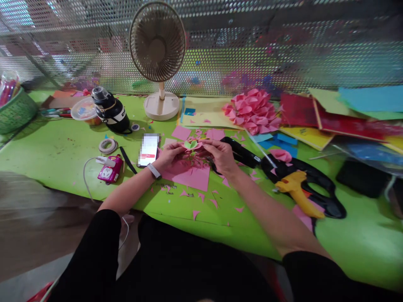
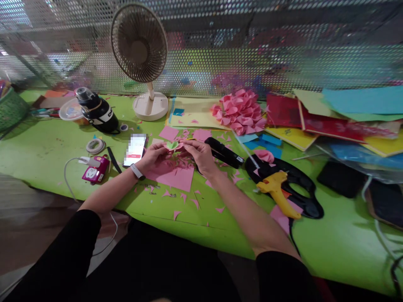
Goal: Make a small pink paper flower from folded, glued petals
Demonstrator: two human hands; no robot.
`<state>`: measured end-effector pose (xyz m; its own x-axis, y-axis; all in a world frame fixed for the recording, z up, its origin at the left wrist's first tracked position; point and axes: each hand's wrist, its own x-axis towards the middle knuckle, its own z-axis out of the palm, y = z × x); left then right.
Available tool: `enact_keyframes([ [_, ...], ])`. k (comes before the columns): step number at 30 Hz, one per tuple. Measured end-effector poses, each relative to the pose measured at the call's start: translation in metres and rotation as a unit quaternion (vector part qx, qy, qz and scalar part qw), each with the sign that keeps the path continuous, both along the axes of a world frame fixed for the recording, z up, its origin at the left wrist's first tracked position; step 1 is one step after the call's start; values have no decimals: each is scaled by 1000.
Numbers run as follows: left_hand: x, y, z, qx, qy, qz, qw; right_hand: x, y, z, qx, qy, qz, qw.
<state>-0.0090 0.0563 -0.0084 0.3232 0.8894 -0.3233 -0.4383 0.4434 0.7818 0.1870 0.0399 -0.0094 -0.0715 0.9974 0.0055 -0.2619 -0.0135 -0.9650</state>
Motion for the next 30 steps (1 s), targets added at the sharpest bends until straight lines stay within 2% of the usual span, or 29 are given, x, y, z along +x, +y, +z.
enact_keyframes([
  [18,-1,-1,-3,-13,-7,-19,1000,0,0,0,-2,9,0,1000],
  [26,-2,2,-9,4,-2,-12,1000,-1,-1,1,-4,-21,-4,1000],
  [30,-2,0,-9,54,21,-20,998,-2,1,-1,-13,-16,-7,1000],
])
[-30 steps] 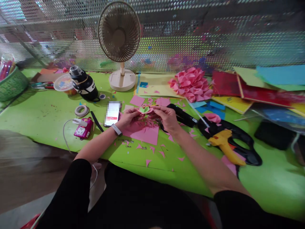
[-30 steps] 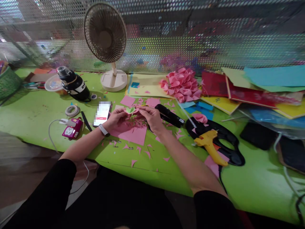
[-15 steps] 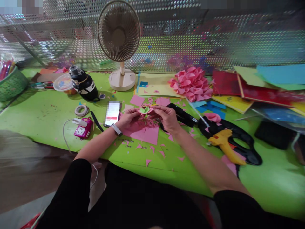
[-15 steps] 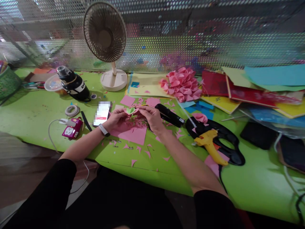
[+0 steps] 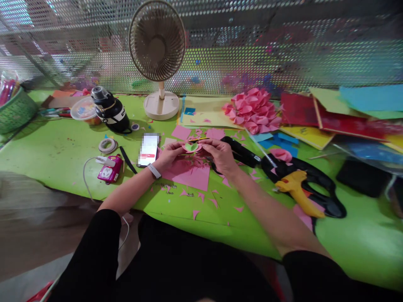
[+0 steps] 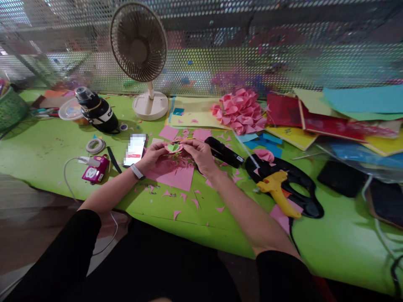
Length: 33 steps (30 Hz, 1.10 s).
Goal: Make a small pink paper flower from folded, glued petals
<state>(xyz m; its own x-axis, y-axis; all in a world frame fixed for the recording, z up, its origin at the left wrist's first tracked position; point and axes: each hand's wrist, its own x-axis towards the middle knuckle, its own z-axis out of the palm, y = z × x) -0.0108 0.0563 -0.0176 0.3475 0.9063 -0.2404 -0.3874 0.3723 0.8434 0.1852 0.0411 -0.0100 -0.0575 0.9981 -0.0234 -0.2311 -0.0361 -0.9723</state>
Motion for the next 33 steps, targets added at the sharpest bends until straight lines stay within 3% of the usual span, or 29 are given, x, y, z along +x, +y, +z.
enact_keyframes([
  [5,2,-3,4,81,46,36,995,3,2,0,-12,-31,3,999],
  [10,4,-3,8,102,94,59,989,7,1,-2,82,-134,23,987],
  [13,4,-2,7,133,119,49,983,8,1,-4,88,-147,15,985],
  [17,1,-2,4,210,175,29,962,9,2,-4,76,-132,47,987],
  [22,-5,1,3,285,249,10,926,14,3,2,87,-189,105,972],
  [28,-5,1,8,333,268,11,904,17,2,10,41,-144,102,983],
  [33,-3,-4,15,325,265,13,908,15,1,12,29,-113,116,986],
])
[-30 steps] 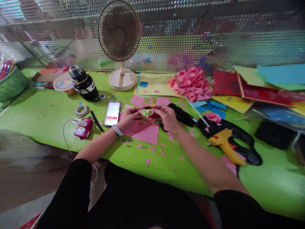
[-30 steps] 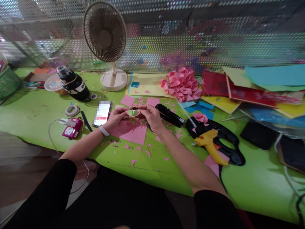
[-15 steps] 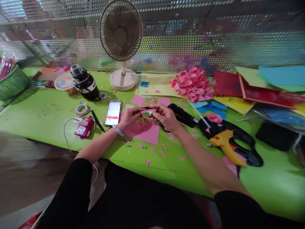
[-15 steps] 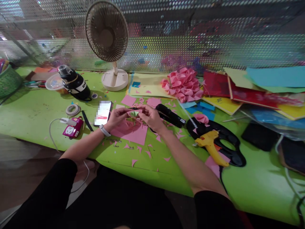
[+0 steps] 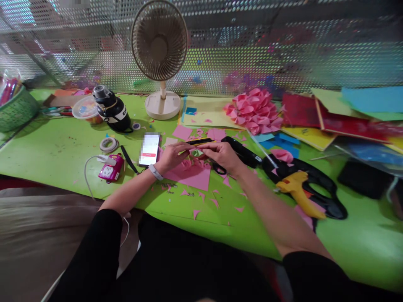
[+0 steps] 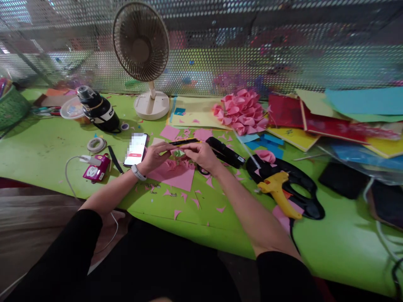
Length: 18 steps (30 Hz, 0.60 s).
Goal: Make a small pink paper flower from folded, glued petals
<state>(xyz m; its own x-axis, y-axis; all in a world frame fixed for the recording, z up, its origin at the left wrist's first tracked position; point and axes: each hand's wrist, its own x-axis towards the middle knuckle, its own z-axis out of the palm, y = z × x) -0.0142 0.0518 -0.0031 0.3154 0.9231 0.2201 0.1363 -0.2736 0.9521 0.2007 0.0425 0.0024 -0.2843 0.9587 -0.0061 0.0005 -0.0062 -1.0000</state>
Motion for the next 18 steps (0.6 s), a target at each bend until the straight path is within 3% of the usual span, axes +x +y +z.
enact_keyframes([
  [6,1,-5,-1,-1,9,20,1000,-1,2,-2,-53,7,21,998],
  [13,5,-9,-10,95,76,-3,993,-10,2,-5,-60,63,-42,995],
  [18,10,-17,-14,90,110,-24,990,-11,1,-5,-54,64,-56,995],
])
